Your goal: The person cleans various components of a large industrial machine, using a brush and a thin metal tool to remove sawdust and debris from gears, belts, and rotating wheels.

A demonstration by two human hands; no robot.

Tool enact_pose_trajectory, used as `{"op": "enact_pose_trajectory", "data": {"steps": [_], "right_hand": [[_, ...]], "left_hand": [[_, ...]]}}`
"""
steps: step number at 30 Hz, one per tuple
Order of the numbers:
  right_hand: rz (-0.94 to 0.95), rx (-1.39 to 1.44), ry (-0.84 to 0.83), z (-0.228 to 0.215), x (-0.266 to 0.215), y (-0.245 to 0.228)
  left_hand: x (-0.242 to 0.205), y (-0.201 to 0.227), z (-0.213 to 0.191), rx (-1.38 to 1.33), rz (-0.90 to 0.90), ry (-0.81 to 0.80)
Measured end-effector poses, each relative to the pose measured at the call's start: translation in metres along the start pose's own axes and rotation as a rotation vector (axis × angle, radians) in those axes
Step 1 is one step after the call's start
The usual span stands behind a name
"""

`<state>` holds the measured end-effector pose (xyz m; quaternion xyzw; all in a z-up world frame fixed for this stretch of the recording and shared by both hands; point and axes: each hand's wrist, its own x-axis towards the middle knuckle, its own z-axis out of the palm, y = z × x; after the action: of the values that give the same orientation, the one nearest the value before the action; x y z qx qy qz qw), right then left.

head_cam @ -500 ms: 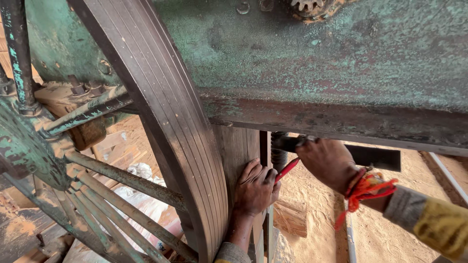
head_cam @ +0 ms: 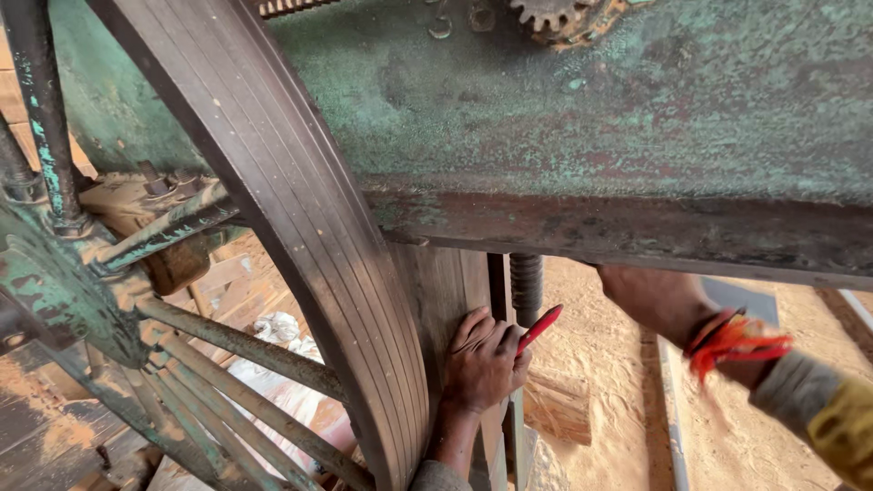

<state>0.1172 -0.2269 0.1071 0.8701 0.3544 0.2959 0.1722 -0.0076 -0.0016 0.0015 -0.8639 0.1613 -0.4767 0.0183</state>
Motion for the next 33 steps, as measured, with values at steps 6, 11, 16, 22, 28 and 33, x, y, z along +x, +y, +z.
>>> {"op": "enact_pose_trajectory", "data": {"steps": [6, 11, 16, 22, 28, 33], "right_hand": [[-0.107, 0.371, 0.422, -0.025, -0.001, 0.007], [0.247, 1.667, -0.020, 0.004, -0.015, 0.002], [0.262, 1.904, -0.077, 0.045, -0.004, 0.009], [0.443, 1.788, -0.436, 0.062, 0.033, 0.024], [0.398, 1.786, -0.435, 0.043, 0.035, 0.013], [0.392, 1.784, -0.440, 0.041, 0.028, 0.004]], "left_hand": [[0.006, 0.002, -0.003, 0.008, 0.035, 0.070], [0.007, 0.007, -0.002, 0.020, 0.003, 0.072], [0.012, 0.008, -0.002, 0.053, 0.016, 0.073], [0.012, 0.010, 0.001, 0.064, 0.007, 0.074], [0.010, 0.009, 0.002, 0.059, 0.003, 0.070], [0.011, 0.008, 0.002, 0.062, -0.001, 0.063]]}}
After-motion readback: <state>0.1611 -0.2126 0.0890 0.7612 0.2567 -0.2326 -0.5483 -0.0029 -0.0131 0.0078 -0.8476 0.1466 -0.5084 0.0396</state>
